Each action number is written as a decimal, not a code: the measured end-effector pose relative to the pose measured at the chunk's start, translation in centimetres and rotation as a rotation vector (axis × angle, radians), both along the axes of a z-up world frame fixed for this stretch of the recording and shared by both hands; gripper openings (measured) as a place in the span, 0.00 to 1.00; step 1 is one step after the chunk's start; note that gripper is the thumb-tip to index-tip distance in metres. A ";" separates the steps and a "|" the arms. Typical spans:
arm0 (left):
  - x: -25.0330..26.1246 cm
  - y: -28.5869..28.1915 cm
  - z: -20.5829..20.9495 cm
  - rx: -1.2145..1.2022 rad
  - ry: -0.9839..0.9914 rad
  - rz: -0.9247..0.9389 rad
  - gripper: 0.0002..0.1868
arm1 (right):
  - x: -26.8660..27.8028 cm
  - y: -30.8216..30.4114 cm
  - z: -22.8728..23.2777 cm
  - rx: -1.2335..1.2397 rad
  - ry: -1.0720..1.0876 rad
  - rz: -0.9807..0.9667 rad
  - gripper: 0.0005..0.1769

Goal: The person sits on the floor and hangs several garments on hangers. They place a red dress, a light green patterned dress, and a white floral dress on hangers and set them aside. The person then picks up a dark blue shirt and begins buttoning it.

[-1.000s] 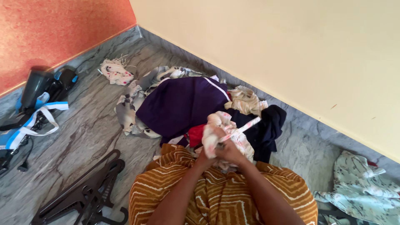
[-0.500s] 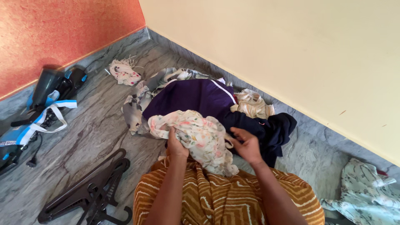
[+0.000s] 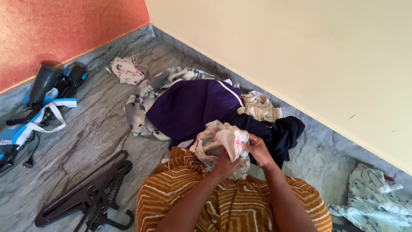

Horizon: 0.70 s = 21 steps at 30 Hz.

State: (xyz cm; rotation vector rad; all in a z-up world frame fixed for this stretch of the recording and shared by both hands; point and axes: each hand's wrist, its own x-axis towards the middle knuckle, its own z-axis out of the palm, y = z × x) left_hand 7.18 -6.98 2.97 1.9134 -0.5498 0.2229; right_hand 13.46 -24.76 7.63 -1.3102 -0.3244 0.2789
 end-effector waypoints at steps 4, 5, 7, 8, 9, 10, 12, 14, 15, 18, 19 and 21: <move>-0.9 0.8 3.2 0.179 -0.104 0.038 0.27 | 2.0 -1.3 -3.6 0.043 0.080 -0.165 0.11; -1.0 1.0 3.7 0.164 -0.150 0.035 0.26 | 2.4 -2.1 -4.2 0.087 0.132 -0.196 0.11; -1.0 1.1 3.8 0.130 -0.241 0.029 0.24 | 3.0 -3.2 -5.2 0.228 0.174 -0.224 0.11; -1.0 1.0 3.4 -0.050 -0.034 0.008 0.23 | 3.3 -4.1 -5.3 0.326 0.164 -0.221 0.11; -0.6 1.1 3.0 -0.228 0.173 -0.015 0.23 | 3.7 -4.8 -5.3 0.423 0.151 -0.215 0.12; -0.2 1.1 2.3 -0.406 0.379 -0.040 0.22 | 3.7 -5.5 -5.3 0.483 0.146 -0.180 0.12; 0.5 1.8 0.7 -0.500 0.258 0.089 0.20 | 3.7 -6.3 -5.0 0.609 0.134 -0.108 0.13; 2.0 2.8 -0.9 -0.380 0.105 0.292 0.20 | 3.7 -6.4 -4.7 0.592 0.210 -0.190 0.15; 2.7 3.3 -1.6 -0.213 0.018 0.428 0.20 | 3.5 -6.4 -4.6 0.580 0.252 -0.232 0.16; 3.8 4.4 -3.3 0.217 0.046 0.659 0.27 | 3.1 -6.5 -4.0 0.564 0.313 -0.157 0.20; 3.9 4.7 -3.6 0.348 0.106 0.705 0.31 | 3.0 -6.4 -3.9 0.605 0.338 -0.111 0.20; 4.6 4.9 -3.8 0.385 0.316 0.713 0.41 | 2.9 -6.4 -3.5 0.685 0.388 -0.018 0.20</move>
